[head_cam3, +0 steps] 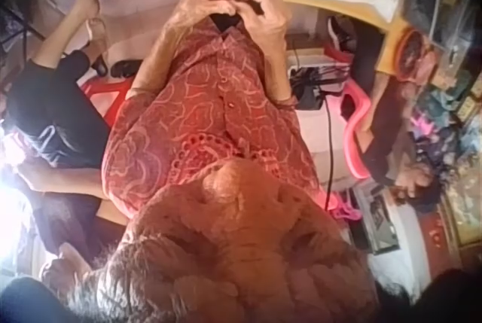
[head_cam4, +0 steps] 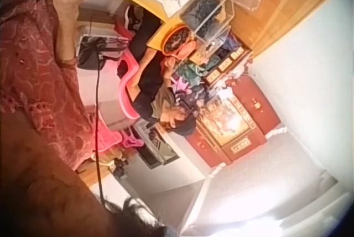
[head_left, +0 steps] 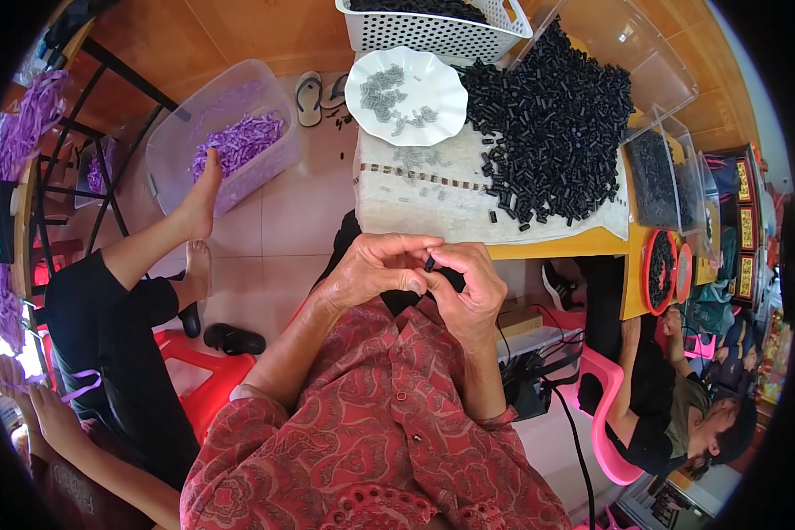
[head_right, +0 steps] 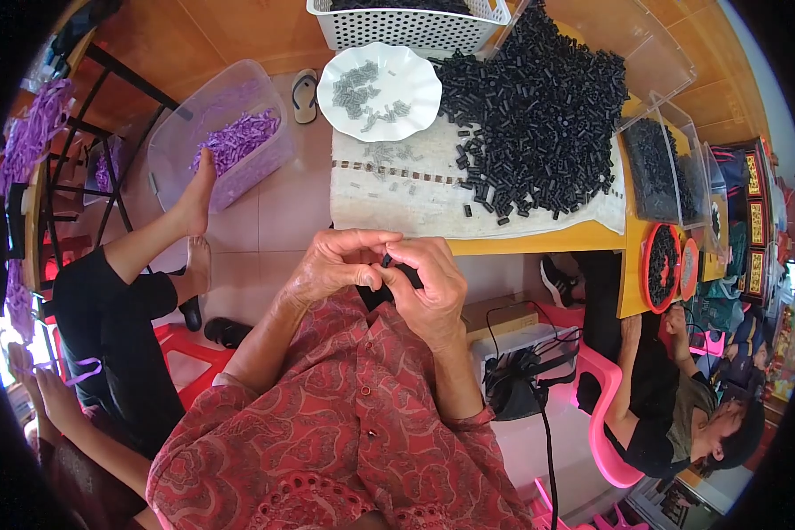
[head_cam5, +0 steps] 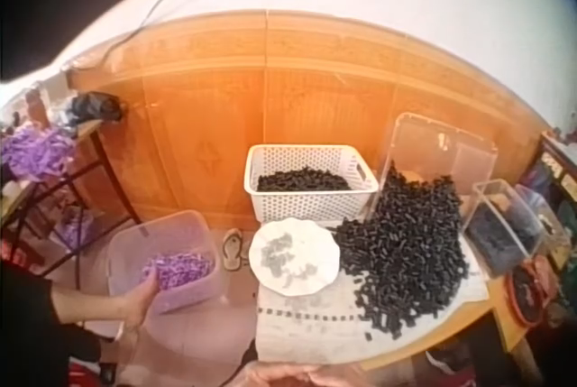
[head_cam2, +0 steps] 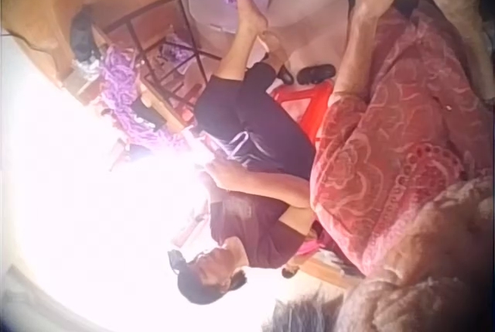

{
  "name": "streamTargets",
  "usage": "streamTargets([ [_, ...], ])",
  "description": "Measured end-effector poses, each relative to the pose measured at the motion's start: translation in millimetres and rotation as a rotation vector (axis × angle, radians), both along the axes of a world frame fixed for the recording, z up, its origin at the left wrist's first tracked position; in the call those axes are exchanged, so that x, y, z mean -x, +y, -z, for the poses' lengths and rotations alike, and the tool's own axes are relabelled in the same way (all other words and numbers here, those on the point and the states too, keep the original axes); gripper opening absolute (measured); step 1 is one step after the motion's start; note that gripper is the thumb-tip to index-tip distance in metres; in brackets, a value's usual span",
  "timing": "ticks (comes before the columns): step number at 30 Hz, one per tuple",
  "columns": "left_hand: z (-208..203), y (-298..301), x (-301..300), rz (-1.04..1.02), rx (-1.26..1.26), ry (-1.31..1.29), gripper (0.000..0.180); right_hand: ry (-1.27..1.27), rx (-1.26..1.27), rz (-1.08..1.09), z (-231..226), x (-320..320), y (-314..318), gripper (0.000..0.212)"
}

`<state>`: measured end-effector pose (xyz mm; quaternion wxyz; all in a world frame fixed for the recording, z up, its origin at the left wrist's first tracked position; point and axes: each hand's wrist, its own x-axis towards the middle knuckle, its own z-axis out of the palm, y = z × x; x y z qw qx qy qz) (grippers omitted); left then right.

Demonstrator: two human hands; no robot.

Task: Manually assembling small black plastic components by joining two parts together.

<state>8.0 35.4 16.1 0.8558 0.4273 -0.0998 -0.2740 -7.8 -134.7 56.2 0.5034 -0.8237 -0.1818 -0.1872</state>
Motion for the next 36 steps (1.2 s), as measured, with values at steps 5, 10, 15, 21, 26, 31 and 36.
streamTargets([
  [5, 9.0, -3.4, 2.5, -0.049, -0.078, -0.03, 0.045, 0.012, -0.049, 0.03, 5.5, 2.4, 1.8, 0.024],
  [10, 2.2, -13.6, 4.4, -0.111, -0.079, -0.03, 0.043, 0.034, 0.001, 0.09, 1.8, -3.4, 2.8, 0.02],
  [15, 12.5, -12.9, 3.1, -0.055, 0.008, 0.029, 0.04, -0.004, 0.049, 0.106, 4.8, -4.3, 2.3, 0.02],
  [21, 16.4, -21.3, 4.6, -0.154, 0.178, 0.138, 0.04, 0.034, 0.129, 0.082, 7.1, -6.2, -5.1, 0.03],
  [26, 23.7, -22.0, 3.3, -0.197, 0.231, 0.147, 0.044, 0.016, 0.244, 0.033, 5.3, -7.4, -7.2, 0.038],
  [31, 26.1, -21.3, 0.6, -0.286, 0.213, 0.157, 0.037, 0.181, -0.045, 0.103, 11.8, 2.6, -2.0, 0.023],
  [36, 23.7, -22.4, 2.3, -0.351, 0.102, 0.09, 0.033, 0.54, -0.403, 0.091, 14.1, 9.3, 4.2, 0.014],
])
